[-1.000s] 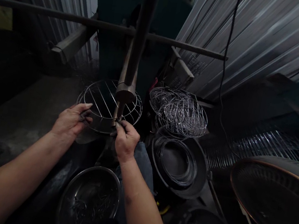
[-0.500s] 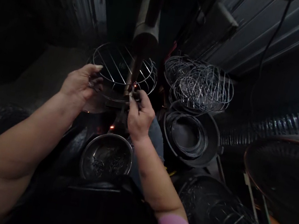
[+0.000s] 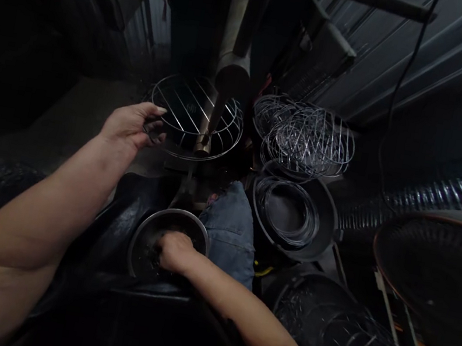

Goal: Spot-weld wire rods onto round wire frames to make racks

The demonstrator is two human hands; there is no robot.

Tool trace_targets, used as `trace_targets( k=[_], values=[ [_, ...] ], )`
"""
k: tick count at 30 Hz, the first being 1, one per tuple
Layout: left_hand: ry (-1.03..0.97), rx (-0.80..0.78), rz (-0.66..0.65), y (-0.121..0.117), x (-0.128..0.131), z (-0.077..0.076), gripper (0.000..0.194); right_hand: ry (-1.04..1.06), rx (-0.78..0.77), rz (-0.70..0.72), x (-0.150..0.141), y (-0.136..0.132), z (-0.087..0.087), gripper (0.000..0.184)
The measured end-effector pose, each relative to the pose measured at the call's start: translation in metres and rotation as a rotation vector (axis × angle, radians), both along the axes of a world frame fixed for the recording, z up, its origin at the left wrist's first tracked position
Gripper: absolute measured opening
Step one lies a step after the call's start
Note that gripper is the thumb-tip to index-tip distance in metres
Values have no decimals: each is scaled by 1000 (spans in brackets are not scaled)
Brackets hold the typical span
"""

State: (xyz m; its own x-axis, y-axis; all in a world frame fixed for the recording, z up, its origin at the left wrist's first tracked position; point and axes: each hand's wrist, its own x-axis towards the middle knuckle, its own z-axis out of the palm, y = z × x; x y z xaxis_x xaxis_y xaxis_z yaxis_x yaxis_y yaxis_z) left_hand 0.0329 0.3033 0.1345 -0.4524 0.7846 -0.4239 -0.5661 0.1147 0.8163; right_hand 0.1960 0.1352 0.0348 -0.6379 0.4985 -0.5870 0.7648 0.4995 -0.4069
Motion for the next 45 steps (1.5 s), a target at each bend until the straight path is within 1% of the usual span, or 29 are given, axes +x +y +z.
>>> trace_targets(
  k=[4,6,8,10,11,13,15,16,18,20,22,24,26,29,31,33,36,38,41,43,45],
  values=[
    [24,48,18,-9,4,-1,35,67,-110,-58,16,4,7,29],
    [26,81,48,-15,5,-3,36,155,-146,-95,25,9,9,28],
    [18,98,51,-22,8,-6,37,280,-141,-171,38,16,15,23],
    [4,108,35,-27,10,-6,36,417,-114,-304,60,25,24,15],
    [-6,103,23,-30,11,-5,36,480,-89,-396,74,28,30,13],
    [-26,75,5,-34,13,-3,34,568,-18,-633,106,32,37,13],
    [-32,40,0,-37,15,0,32,560,48,-852,136,29,38,16],
    [-30,34,3,-38,15,1,31,523,60,-925,149,25,37,17],
    [-21,52,-3,-39,15,2,30,422,67,-1000,169,13,31,19],
    [-11,73,-25,-40,15,2,30,324,116,-1004,178,0,27,19],
    [-12,68,-28,-40,17,3,28,230,255,-969,177,-8,29,17],
    [-22,46,-4,-40,18,6,26,131,407,-875,169,-11,35,23],
    [-28,35,12,-40,20,8,25,22,498,-737,157,-10,42,30],
    [-29,29,29,-41,22,9,27,-150,509,-561,138,-6,46,29],
    [-34,34,42,-41,22,7,28,-229,493,-495,129,-3,45,26],
    [-31,59,38,-41,22,5,28,-262,472,-449,123,1,44,27],
    [-15,73,28,-41,20,1,27,-240,442,-439,123,8,44,26],
    [-16,69,25,-41,18,0,27,-167,403,-486,130,10,48,25],
    [-57,89,24,-41,15,-2,32,-42,342,-586,150,9,55,26],
    [-82,114,24,-40,14,-5,37,-82,371,-610,163,6,60,27],
    [-85,134,22,-39,14,-7,39,-225,435,-565,169,4,61,27]
  ],
)
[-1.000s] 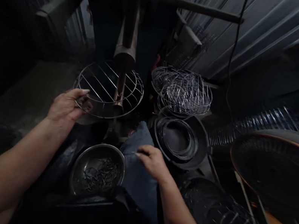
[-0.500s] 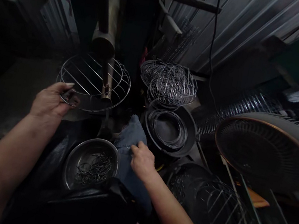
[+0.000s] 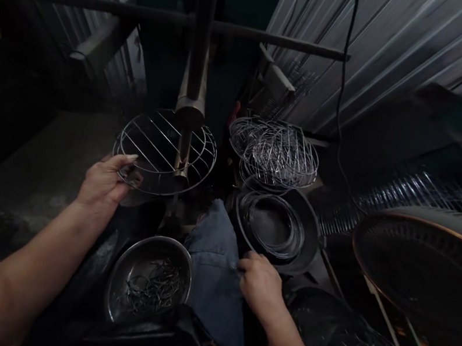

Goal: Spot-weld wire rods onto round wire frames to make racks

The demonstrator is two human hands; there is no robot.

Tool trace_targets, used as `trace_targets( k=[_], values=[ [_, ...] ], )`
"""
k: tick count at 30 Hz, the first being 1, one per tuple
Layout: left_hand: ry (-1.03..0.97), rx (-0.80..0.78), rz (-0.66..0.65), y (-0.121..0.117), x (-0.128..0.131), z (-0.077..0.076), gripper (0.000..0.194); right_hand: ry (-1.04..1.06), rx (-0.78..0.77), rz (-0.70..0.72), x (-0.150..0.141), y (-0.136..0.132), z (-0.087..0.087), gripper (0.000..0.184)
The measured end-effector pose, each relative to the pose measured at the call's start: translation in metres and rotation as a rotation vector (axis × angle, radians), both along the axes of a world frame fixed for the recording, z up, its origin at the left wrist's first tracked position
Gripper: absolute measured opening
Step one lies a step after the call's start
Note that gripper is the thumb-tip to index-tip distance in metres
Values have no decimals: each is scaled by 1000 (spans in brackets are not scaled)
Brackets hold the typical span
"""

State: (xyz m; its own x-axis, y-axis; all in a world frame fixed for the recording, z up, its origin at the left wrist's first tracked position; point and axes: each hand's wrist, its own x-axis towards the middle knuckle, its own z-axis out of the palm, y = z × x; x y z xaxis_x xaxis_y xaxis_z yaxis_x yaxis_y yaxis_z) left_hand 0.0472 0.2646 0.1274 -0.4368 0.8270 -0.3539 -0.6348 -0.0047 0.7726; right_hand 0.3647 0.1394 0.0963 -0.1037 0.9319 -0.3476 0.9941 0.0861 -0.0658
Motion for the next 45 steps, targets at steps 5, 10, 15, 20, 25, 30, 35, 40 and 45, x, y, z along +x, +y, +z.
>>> trace_targets(
  k=[5,10,15,20,25,30,35,40,45],
  values=[
    [-12,9,5,-1,2,-1,41,-213,-52,16,-16,5,-7,30],
    [3,28,19,-2,1,0,42,-163,-46,17,-28,26,10,29],
    [21,81,37,0,9,-1,41,423,265,172,-70,67,49,21],
    [39,57,28,-4,17,2,40,797,502,21,-141,103,40,20],
    [37,85,16,-1,14,2,42,1211,566,-274,-161,110,7,20],
    [24,77,17,3,13,3,43,1415,505,-404,-160,109,-1,24],
    [26,51,7,7,11,6,45,1485,481,-429,-164,109,0,25],
    [34,49,8,9,8,2,43,1501,497,-429,-167,109,-3,23],
    [25,51,-9,9,8,4,42,1472,546,-428,-165,109,-4,22]
  ],
)
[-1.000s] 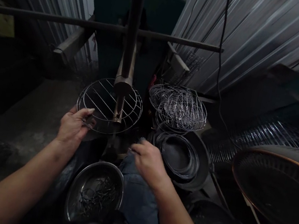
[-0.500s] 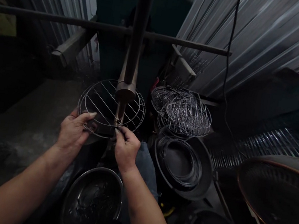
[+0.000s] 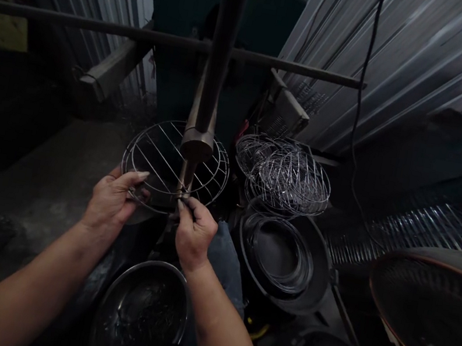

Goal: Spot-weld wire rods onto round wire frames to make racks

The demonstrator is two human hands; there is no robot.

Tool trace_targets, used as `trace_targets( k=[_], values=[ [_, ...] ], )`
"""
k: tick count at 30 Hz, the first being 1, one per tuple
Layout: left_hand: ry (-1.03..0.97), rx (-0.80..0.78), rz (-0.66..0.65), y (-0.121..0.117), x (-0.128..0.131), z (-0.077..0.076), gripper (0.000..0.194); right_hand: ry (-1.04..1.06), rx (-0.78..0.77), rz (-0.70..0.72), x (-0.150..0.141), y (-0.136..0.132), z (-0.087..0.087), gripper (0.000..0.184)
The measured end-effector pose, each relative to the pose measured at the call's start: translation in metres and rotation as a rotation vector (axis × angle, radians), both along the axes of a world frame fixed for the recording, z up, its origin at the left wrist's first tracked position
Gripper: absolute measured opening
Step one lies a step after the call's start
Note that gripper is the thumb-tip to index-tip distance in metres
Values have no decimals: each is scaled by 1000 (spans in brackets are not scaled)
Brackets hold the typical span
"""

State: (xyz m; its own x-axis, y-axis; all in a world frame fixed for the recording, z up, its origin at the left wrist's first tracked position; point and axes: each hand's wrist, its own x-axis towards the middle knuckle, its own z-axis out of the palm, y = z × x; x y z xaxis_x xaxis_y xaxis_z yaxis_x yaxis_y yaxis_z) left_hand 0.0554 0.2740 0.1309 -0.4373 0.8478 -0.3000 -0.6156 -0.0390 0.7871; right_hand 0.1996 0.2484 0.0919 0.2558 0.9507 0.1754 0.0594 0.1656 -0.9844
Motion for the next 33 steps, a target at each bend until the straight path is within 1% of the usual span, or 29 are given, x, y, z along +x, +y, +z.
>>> trace_targets(
  k=[4,8,12,15,18,21,23,26,30,33],
  values=[
    [-13,-9,9,9,1,1,40,19,-6,5,0,6,9,19],
    [-8,-43,24,18,2,2,38,79,-45,8,-3,13,19,19],
    [3,-75,41,22,3,3,36,140,-57,14,-5,16,23,17],
    [7,-64,36,23,3,2,37,128,-74,29,-1,15,20,20],
    [18,-72,44,24,3,1,36,-8,-74,61,8,11,12,23],
    [14,-85,49,25,3,1,36,-164,-41,27,15,7,2,25],
    [8,-84,46,26,2,0,38,-178,-35,5,15,6,-4,27],
    [5,-89,48,27,2,-1,40,-85,-72,22,12,6,-6,27],
    [7,-70,37,27,3,-2,40,78,-146,27,4,6,1,28],
    [17,-70,33,24,2,-2,40,151,-145,13,-3,5,4,27]
  ],
)
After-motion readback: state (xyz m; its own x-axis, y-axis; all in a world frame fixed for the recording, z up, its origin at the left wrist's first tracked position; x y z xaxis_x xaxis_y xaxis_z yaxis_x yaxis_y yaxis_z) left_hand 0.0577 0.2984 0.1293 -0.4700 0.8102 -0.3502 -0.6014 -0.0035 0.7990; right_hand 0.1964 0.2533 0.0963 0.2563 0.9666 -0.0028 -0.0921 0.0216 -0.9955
